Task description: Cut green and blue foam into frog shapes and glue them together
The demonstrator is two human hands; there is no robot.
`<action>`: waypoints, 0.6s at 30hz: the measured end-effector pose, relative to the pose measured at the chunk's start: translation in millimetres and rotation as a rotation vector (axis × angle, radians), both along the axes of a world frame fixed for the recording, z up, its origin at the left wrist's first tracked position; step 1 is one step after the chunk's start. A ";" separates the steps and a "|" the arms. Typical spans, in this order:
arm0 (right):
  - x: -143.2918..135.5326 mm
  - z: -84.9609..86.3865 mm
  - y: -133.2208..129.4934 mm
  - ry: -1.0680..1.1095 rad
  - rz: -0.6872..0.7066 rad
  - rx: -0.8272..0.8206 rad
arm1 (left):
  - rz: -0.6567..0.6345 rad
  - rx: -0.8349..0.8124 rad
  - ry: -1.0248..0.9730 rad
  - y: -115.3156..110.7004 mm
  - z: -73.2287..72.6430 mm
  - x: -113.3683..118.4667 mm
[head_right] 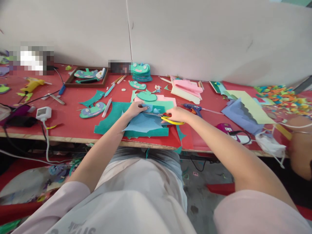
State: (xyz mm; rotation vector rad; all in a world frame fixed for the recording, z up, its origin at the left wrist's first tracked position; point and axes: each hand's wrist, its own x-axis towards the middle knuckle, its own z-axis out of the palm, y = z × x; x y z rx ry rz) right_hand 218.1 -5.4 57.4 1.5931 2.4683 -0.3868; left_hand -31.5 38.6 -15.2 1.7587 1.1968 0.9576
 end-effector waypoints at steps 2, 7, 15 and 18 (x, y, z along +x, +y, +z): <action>-0.5 1.2 -0.9 0.002 -0.003 -0.003 | 0.006 0.001 -0.002 0.1 -0.4 0.1; -1.2 1.8 -1.7 -0.002 0.001 -0.002 | 0.000 0.020 -0.009 1.5 -3.4 -0.1; 3.2 -9.4 -0.6 -0.074 0.008 0.079 | 0.002 0.050 -0.001 4.7 -7.0 -0.1; 3.0 -11.2 -1.2 -0.108 0.022 0.087 | -0.001 0.041 -0.018 3.9 -6.1 0.3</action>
